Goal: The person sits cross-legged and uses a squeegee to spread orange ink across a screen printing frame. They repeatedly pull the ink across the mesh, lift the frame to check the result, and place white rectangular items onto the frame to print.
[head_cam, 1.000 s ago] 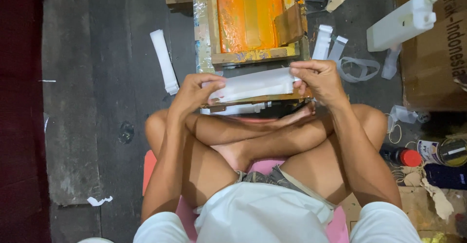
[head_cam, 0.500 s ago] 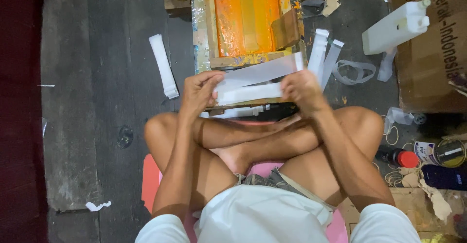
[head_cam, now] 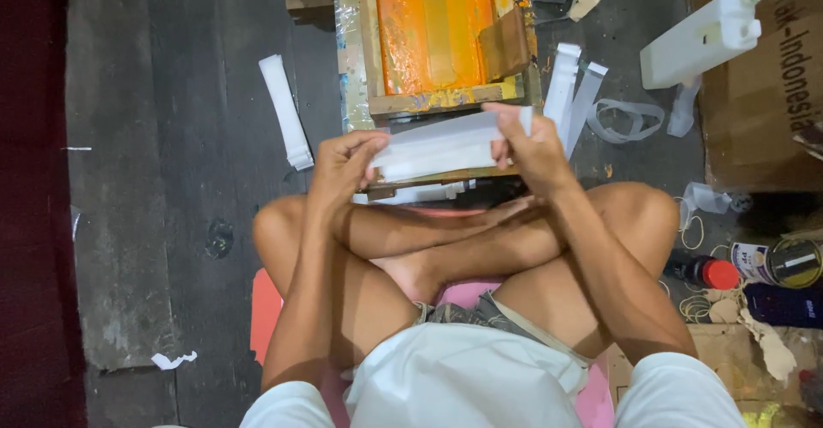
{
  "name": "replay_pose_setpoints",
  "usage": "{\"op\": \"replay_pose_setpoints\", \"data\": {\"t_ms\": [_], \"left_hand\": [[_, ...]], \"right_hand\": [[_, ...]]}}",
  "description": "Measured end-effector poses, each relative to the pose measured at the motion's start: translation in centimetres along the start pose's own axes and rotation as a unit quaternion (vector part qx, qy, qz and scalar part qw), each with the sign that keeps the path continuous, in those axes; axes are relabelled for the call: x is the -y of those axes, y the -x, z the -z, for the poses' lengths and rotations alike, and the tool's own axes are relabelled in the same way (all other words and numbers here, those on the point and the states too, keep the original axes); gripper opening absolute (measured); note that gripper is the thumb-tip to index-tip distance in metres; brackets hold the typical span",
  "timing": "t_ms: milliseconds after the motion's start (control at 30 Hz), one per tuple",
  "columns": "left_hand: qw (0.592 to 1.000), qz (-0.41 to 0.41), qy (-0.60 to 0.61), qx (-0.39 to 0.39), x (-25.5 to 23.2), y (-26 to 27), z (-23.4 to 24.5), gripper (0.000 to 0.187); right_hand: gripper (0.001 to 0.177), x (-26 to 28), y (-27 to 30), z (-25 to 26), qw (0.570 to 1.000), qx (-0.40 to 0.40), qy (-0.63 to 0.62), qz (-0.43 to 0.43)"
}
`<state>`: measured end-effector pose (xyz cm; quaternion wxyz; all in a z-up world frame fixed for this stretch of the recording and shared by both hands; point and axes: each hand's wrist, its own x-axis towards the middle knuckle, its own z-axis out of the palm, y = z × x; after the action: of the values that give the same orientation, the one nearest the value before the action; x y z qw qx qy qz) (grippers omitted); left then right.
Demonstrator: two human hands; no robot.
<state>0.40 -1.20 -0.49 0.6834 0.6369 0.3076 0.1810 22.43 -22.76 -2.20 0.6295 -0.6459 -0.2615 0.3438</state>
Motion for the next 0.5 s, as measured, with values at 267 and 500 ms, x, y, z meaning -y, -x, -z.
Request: {"op": "replay_pose_setpoints", "data": {"t_ms": [267, 500], "left_hand": [[0.999, 0.014, -0.031, 0.023, 0.8, -0.4, 0.9, 0.017], [0.998, 0.044, -0.005, 0.045, 1.0, -0.2, 0.8, 0.026]], "right_hand": [[0.036, 0.7, 0.8, 1.3, 0.999, 0.022, -0.028, 0.005], [0.048, 3.2, 1.4, 1.1, 0.998, 0.042, 0.004, -0.037]]}}
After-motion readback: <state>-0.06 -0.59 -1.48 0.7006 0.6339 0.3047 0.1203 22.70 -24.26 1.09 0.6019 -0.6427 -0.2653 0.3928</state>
